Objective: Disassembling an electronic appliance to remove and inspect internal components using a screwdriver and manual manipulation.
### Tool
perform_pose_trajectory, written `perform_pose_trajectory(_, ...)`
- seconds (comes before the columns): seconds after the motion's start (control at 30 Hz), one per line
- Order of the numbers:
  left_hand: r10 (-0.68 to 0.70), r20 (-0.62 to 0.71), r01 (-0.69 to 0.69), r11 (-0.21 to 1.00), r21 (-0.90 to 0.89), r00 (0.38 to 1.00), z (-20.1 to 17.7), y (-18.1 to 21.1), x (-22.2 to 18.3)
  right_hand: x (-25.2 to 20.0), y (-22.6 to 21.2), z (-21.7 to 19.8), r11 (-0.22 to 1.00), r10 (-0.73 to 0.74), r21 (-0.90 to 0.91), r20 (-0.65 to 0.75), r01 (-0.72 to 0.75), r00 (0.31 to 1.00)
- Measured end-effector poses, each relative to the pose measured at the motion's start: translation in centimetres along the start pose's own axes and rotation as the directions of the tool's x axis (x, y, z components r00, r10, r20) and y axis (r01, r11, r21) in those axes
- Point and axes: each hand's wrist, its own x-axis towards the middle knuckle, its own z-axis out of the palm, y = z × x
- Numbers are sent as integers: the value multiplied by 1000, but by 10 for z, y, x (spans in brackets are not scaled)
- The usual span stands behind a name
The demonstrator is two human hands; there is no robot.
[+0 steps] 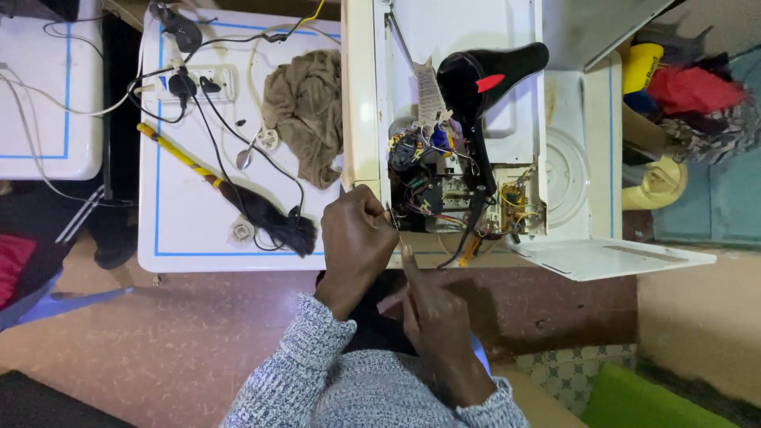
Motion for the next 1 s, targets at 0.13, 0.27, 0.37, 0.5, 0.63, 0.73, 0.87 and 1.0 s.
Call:
perform_pose_trajectory(0.13,24,-25,-24,1000,-4,999,-1,2,1,23,-4,-2,997,11,77,3,-11,1000)
perform_pose_trajectory(0.27,52,-26,-53,999,-8,998,-3,1,-2,4,-4,-1,999,38,34,28,-39,999)
perform_pose_trajectory(0.37,37,-1,-37,999,-14,999,-3,1,0,23,-8,-2,1000,30,6,8,-30,1000)
perform_pose_trajectory(0.5,12,69,-3,990,-140,998,-16,4,2,31,-20,-33,865,392,257,190,-431,900)
perform_pose_trajectory(0.63,-316,315,406,871,-279,895,-49,23,1,54,-45,-91,374,776,474,310,-797,549)
perform_pose_trajectory(0.73,-300,403,439,840,-318,865,-76,50,-4,60,-49,-102,337,734,777,136,-531,665)
perform_pose_trajectory(0.87,-337,480,501,823,-267,810,-99,88,-8,84,-77,-110,205,717,839,221,-504,661)
perform_pose_trajectory(1.0,-310,425,450,848,-280,850,-109,98,-8,107,-99,-116,155,720,838,267,-523,641)
